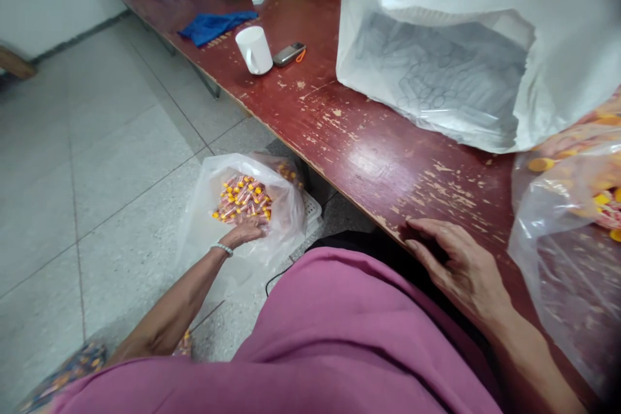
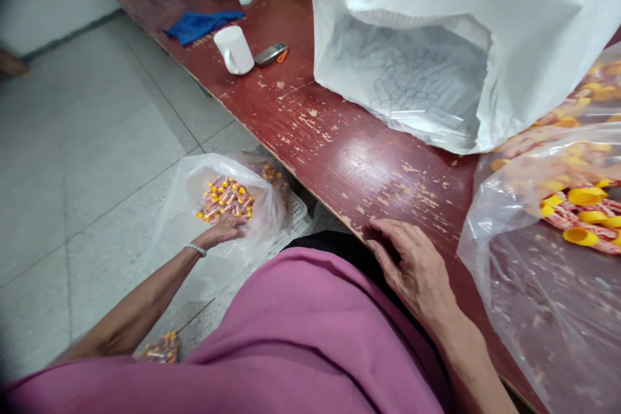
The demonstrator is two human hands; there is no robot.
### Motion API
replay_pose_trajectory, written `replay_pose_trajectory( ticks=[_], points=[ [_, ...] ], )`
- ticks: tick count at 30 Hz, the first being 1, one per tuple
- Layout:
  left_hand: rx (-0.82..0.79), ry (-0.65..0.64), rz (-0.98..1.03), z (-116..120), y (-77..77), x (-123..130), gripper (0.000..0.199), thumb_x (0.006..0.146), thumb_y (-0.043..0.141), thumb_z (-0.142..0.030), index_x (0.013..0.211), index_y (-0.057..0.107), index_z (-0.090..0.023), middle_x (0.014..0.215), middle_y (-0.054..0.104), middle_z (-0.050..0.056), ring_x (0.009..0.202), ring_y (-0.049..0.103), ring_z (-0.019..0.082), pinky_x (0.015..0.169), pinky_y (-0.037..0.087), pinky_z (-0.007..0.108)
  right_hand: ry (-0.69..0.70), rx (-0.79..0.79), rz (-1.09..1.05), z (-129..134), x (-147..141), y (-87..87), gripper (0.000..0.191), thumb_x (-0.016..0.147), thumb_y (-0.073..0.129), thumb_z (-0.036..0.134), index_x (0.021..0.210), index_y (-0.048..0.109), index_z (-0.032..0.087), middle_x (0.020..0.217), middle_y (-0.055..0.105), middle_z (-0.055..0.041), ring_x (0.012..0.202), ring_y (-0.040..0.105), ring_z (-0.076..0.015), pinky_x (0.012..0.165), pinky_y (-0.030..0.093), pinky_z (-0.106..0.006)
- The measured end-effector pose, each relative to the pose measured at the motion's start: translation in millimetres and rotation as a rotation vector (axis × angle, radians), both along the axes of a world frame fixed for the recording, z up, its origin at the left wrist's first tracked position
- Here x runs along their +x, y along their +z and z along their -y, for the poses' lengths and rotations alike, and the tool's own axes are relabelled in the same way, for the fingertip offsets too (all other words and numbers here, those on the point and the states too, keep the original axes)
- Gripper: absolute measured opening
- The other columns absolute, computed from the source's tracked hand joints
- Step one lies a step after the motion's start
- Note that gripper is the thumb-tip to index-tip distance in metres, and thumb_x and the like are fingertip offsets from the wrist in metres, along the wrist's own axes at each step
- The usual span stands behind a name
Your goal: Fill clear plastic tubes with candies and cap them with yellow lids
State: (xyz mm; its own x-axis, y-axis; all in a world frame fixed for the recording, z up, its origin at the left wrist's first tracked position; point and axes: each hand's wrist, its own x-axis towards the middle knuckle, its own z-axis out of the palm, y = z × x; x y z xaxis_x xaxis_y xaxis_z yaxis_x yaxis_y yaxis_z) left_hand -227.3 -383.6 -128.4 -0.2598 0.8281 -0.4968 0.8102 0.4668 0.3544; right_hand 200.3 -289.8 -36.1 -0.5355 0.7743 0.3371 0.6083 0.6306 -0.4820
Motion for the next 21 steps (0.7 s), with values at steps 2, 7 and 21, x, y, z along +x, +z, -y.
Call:
replay_pose_trajectory(
  ticks=[2,7,21],
  points=[
    [-0.021,-0.018,0.044,-5,0.6,5,0.025,0.062,0.053,-0.032,0.080,0.065,-0.019,0.075,0.063,0.000,0.080,0.058,0.023,0.070,0.046,0.030,0.003,-0.002,-0.002,0,0,0.2,0.026,0.088,0.053,0.034,0.109,0.060,0.020,0.101,0.068,-0.0078,0.093,0.063,-0.0220,0.082,0.053,-0.038],
    [-0.005,-0.025,0.109,-15,10.2,7,0.037,0.062,0.053,-0.030,0.094,0.068,-0.018,0.091,0.068,0.003,0.090,0.059,0.025,0.076,0.049,0.033,-0.008,-0.010,0.006,-1,-1,3.0,0.025,0.089,0.052,0.034,0.109,0.060,0.020,0.101,0.068,-0.0077,0.092,0.064,-0.0218,0.080,0.053,-0.038],
    [0.134,0.064,0.149,-27,107.0,-14,0.040,0.066,0.060,-0.046,0.095,0.069,-0.020,0.102,0.071,0.005,0.100,0.061,0.027,0.091,0.048,0.037,-0.038,-0.085,-0.068,1,0,3.7,0.021,0.087,0.054,0.030,0.104,0.062,0.022,0.099,0.069,-0.0070,0.092,0.064,-0.0208,0.082,0.053,-0.037]
  ],
)
